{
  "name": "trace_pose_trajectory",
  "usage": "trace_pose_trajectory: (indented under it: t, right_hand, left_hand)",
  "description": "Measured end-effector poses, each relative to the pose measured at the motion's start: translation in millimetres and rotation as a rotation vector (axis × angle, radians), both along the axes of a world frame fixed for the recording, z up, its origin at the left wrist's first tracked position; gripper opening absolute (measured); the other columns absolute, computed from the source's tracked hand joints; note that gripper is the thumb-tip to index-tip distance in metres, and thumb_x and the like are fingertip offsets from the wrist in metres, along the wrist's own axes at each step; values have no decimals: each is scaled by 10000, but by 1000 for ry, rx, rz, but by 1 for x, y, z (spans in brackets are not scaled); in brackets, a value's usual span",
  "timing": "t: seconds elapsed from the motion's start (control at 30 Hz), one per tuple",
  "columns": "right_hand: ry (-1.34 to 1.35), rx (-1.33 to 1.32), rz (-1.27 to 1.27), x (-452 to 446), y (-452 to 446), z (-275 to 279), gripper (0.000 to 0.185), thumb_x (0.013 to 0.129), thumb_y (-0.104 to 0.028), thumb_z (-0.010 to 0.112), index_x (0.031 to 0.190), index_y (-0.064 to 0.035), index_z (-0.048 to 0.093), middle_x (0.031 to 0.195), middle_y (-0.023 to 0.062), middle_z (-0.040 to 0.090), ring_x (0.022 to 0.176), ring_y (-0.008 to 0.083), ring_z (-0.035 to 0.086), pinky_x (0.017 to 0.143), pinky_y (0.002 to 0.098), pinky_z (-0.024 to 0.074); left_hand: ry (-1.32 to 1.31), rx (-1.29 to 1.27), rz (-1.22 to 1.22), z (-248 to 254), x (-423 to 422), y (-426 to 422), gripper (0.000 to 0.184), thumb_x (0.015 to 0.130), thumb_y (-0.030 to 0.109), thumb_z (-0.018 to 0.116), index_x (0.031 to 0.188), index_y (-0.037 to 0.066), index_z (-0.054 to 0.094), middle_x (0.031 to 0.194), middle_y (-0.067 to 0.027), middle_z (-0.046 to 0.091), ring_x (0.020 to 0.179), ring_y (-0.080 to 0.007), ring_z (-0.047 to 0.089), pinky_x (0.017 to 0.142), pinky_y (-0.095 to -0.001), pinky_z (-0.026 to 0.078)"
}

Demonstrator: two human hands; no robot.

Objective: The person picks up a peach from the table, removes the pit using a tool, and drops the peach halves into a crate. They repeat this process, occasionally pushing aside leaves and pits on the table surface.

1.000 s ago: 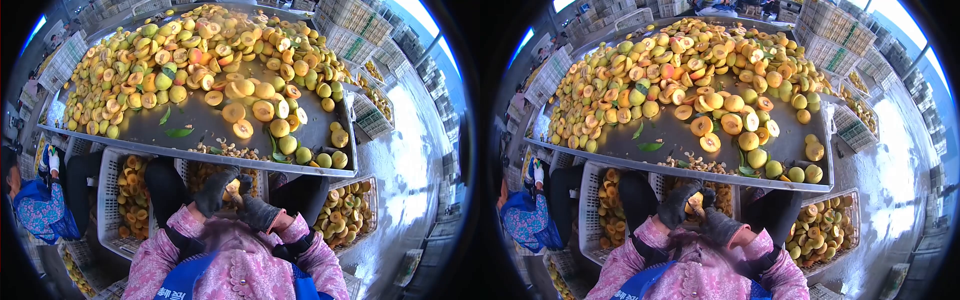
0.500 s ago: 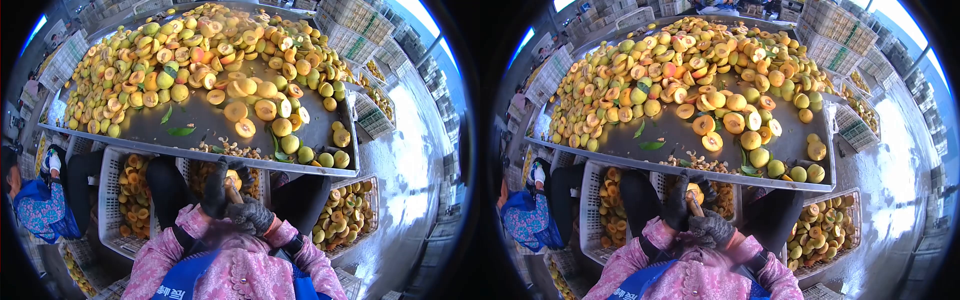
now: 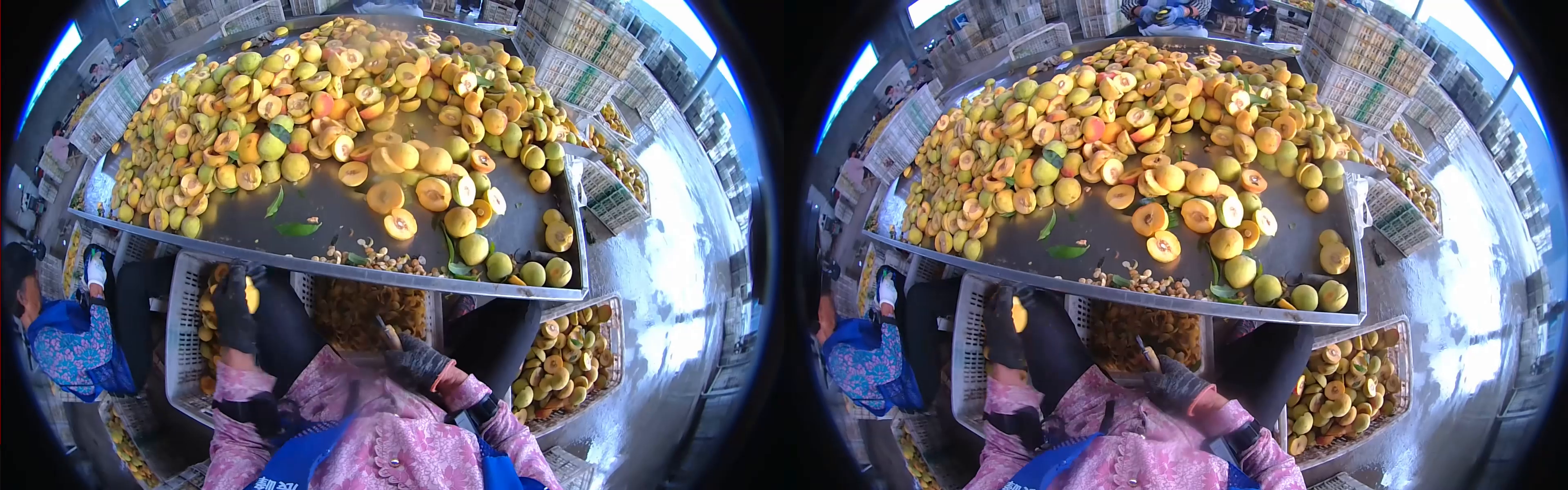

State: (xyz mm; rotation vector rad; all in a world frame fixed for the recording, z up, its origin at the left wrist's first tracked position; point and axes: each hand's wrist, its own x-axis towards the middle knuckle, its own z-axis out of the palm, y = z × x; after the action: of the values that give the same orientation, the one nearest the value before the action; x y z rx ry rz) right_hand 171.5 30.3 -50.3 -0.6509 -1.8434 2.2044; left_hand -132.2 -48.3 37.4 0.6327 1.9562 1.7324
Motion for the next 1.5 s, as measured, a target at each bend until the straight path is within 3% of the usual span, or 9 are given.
trace_pose_trajectory:
  t: [0.13,0.37,0.57,0.7,0.93,1.07,1.2,1.33,1.5]
  right_hand:
    - [-2,325,-26,1,3,-20,239,853,-200,599,1024,-65,501,743,-21,511,614,65,477,518,239,405]
    - [-141,243,-110,11,6,-12,266,841,-207,593,1021,-23,527,753,6,536,636,81,494,546,259,424]
    - [-228,354,-182,32,16,-1,280,838,-192,581,1032,5,538,761,23,562,642,110,522,562,270,436]
    - [-216,151,-261,40,21,0,219,849,-188,567,1009,-44,523,706,-1,527,564,99,503,498,247,421]
    - [-103,-390,-446,22,37,80,265,859,-149,576,1084,-73,458,742,-29,479,575,66,457,489,203,395]
    - [42,-307,-537,10,47,94,337,845,-119,603,1137,-44,451,875,-16,487,703,59,458,580,203,412]
    - [43,-38,-611,-2,57,88,299,842,-150,620,1093,-75,475,718,-25,498,531,63,485,447,209,405]
    - [106,-236,-717,-20,48,85,336,834,-170,627,1113,-71,469,720,-14,520,507,76,492,427,221,409]
    - [185,-387,-681,-44,26,93,313,853,-164,589,1120,-70,455,703,11,534,488,104,498,418,230,414]
  left_hand:
    - [1050,-489,84,-17,-41,4,279,852,236,581,972,-9,641,935,-150,653,871,-265,617,775,-339,465]
    - [656,-478,-441,-4,70,158,506,831,495,542,962,20,657,962,-231,632,917,-366,609,821,-418,464]
    - [557,-460,-544,-44,121,215,410,786,349,647,1011,10,595,897,-193,652,826,-319,636,726,-386,498]
    - [-105,-129,-659,-48,115,205,329,821,173,628,1074,-24,554,949,-67,616,806,-152,610,709,-296,534]
    - [-822,108,-686,4,105,142,303,827,116,590,1111,16,552,995,-99,598,906,-178,611,711,-321,565]
    - [-240,-36,-834,5,105,122,274,834,155,641,1062,12,591,972,-53,623,858,-112,588,758,-257,494]
    - [-464,-51,-981,22,117,105,238,866,101,575,1076,-8,602,1021,-73,629,920,-132,584,815,-273,469]
    - [350,329,-901,-10,118,99,283,908,46,453,1165,-38,539,1133,-166,589,1077,-265,556,944,-331,423]
    - [-206,258,-692,-33,136,89,387,915,37,448,1294,-19,393,1248,-164,503,1136,-237,507,998,-358,389]
